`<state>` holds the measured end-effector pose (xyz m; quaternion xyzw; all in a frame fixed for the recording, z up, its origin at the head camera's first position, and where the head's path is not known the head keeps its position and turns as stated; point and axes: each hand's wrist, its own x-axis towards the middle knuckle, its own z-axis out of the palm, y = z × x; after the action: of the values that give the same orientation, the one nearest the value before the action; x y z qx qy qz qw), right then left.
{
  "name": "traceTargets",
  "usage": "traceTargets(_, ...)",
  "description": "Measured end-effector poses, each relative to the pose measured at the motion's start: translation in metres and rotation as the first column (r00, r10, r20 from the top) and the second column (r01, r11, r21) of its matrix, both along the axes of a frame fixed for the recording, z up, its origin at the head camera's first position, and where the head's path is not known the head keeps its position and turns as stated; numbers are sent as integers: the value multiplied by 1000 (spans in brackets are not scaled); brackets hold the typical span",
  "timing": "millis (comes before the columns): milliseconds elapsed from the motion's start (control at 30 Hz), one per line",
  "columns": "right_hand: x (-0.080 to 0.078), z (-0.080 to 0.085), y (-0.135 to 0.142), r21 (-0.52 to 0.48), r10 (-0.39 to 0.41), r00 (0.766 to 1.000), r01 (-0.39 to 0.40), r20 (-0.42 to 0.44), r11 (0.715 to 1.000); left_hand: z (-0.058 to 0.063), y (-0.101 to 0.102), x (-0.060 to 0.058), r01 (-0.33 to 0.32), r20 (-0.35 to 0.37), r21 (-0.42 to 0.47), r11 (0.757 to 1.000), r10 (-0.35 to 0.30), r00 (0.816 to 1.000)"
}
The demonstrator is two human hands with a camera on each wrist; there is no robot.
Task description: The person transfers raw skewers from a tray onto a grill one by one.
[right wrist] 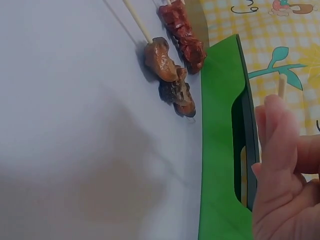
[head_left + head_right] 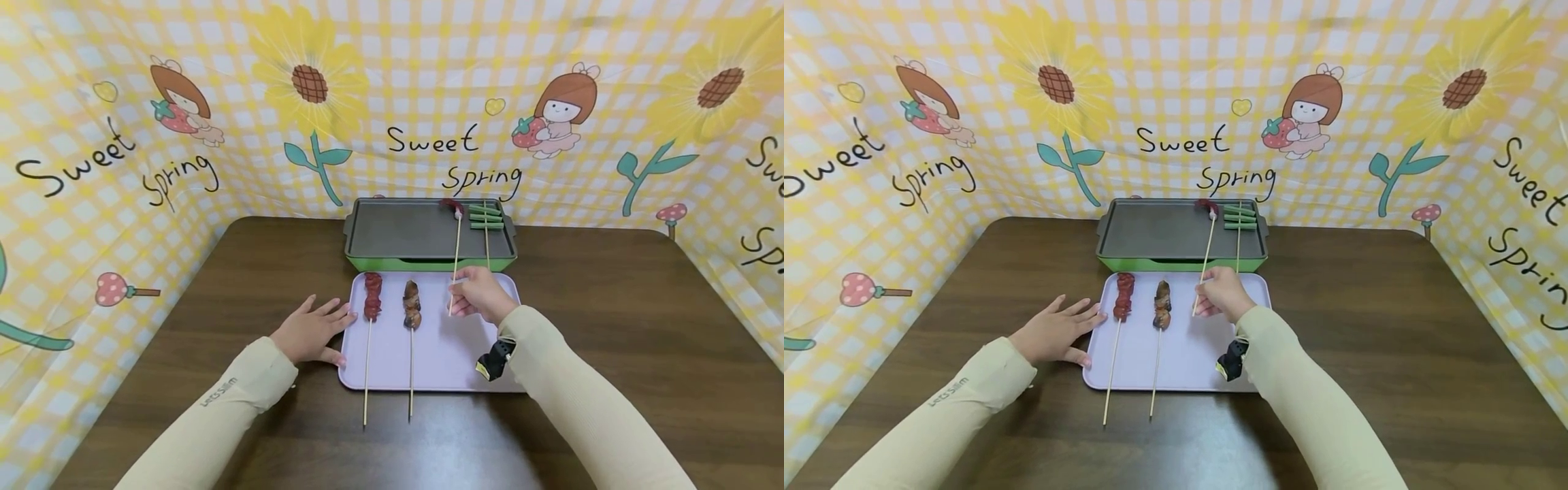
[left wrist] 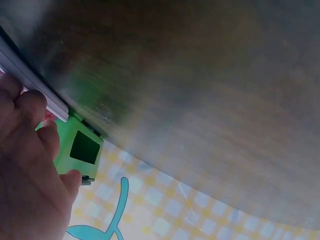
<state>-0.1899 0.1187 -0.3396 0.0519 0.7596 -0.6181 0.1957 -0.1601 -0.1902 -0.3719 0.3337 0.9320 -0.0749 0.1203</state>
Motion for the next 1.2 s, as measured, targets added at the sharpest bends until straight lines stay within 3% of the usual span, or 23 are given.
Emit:
traceTargets(467,0,-1,-3,-11,-16,1000,15,-17,1000,1,1,-1,1,8,23,1000,-1,1000)
traceTargets(700,8,-5,-2,102,-53,997,58,-54,993,-2,0,-1,-10,20,31,999,9,1000)
traceTargets(1000,34,-27,4,239,28,999,-17,-45,971,-9,1,-2,-19,56,46,999,16,998)
traceTargets(1200,59,-21,-10,265,143,988,-123,-60,956,-5,-3,-2,-19,16,70,997,18,1000)
